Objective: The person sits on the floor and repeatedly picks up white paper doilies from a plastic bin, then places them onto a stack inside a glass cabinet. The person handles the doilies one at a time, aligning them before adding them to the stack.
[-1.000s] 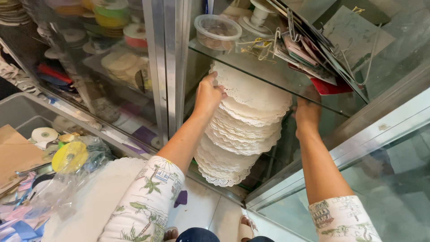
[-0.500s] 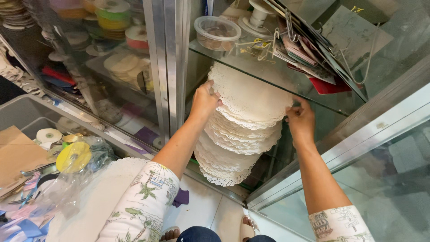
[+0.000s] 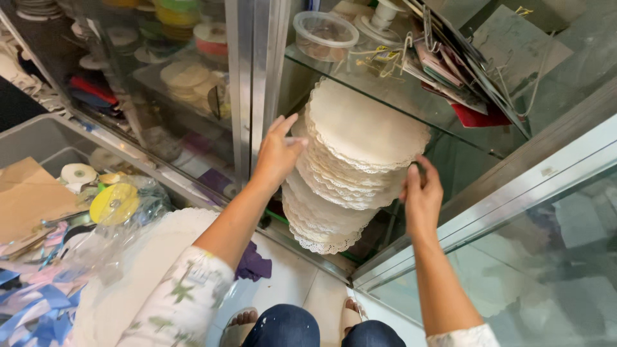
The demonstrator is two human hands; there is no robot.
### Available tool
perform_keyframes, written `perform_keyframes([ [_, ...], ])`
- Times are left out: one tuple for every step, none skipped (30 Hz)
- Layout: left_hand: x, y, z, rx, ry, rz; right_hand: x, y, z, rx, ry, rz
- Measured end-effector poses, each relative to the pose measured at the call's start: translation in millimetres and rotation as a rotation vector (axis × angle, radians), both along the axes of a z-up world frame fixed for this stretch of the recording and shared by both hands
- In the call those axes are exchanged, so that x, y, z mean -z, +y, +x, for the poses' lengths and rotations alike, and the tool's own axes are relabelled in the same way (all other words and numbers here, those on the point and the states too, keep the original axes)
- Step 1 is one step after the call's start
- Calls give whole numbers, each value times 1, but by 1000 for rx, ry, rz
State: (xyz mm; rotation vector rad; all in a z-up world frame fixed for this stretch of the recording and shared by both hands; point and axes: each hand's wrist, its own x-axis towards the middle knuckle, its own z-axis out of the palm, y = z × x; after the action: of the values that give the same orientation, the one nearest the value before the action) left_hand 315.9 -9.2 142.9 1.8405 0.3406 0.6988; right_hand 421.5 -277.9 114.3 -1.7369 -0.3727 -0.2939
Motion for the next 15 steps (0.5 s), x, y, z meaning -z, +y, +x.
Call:
perform_keyframes([
  [12, 7, -9, -6, 4, -3, 10, 5, -12, -6, 4, -3],
  [26, 14, -20, 3, -7, -57, 23, 11, -26, -23, 14, 95],
  [40, 20, -33, 12, -19, -110, 36, 16, -40, -39, 24, 194],
  [60, 24, -51, 0, -7, -115, 53, 23, -51, -49, 37, 189],
  [78, 27, -71, -18, -20, -160, 70, 29, -62, -88, 163, 221],
  [95, 31, -88, -34, -37, -200, 84, 37, -72, -125, 284, 258],
  [102, 31, -110, -44, -32, -198, 92, 49, -86, -133, 292, 258],
  [110, 30, -132, -92, 12, -336, 101, 59, -102, -214, 421, 210],
  [119, 27, -155, -140, 55, -473, 110, 68, -119, -295, 551, 160],
  [126, 28, -172, -144, 61, -471, 116, 78, -129, -297, 558, 162],
  [133, 28, -190, -209, 82, -532, 121, 88, -140, -406, 657, 146],
  [142, 27, -211, -281, 107, -596, 128, 97, -155, -519, 764, 125],
  [154, 27, -225, -291, 117, -598, 130, 103, -164, -524, 777, 123],
  [165, 28, -241, -357, 128, -584, 132, 110, -174, -592, 820, 139],
  [177, 30, -256, -423, 139, -569, 135, 118, -184, -660, 863, 156],
])
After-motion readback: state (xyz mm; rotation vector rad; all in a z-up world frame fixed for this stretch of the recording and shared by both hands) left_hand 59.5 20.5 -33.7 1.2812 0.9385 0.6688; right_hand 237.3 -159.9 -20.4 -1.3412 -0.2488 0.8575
